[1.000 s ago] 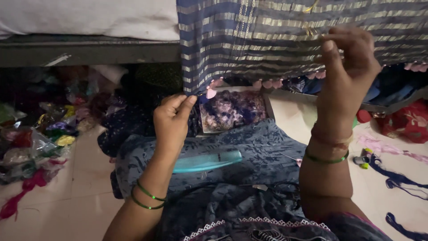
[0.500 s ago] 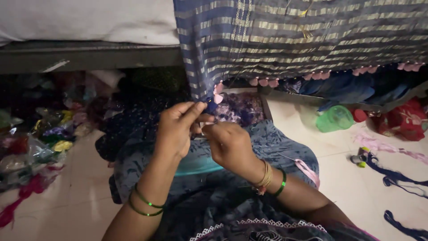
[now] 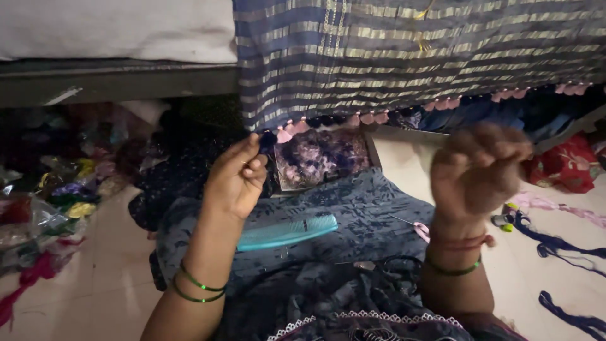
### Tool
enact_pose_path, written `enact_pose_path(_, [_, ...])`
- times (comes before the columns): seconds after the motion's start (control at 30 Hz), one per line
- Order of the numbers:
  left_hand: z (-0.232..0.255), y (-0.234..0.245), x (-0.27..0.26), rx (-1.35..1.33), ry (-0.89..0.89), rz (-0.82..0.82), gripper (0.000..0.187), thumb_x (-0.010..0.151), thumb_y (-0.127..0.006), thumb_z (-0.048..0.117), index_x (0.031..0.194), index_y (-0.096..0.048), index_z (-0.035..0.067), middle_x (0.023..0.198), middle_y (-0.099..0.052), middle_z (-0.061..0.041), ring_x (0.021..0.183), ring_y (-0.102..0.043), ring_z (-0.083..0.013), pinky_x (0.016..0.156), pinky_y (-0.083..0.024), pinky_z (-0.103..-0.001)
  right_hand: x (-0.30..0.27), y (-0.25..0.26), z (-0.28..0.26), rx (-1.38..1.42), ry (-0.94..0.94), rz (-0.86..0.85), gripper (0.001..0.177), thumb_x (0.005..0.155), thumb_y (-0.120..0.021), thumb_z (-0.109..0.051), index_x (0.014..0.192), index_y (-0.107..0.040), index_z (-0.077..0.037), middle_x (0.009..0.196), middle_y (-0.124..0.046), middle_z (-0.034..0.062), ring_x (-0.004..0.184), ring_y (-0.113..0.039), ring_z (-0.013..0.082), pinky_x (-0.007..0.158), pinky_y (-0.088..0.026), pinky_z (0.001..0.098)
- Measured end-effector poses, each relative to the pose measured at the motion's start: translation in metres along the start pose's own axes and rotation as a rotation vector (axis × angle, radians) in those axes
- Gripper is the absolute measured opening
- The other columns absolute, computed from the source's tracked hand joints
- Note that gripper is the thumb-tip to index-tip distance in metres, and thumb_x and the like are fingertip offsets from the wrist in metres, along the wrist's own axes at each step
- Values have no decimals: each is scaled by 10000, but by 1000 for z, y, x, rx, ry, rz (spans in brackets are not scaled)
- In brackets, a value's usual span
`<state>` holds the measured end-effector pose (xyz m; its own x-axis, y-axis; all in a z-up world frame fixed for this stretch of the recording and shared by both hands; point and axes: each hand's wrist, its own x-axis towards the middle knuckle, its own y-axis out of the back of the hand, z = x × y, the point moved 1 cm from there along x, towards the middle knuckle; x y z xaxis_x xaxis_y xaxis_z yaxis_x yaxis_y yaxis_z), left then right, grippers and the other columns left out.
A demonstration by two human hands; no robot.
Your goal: The person is hand-sewing pink tassel trim onto a blue and gold striped fabric.
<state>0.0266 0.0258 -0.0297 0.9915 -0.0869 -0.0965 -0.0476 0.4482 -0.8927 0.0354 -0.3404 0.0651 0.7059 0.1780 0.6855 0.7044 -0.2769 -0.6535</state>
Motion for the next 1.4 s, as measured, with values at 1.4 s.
enact_pose_path(1.4, [-14,-67,-23,514,-254,67,205,971,-729,168,954,-733,-37,669,-628,-3,548,-547,-60,473,-409,-229,-3,-66,165,-815,-720,191,404,919,-722,59,1228,-495,-67,1004,-729,121,812,-631,149,687,-499,251])
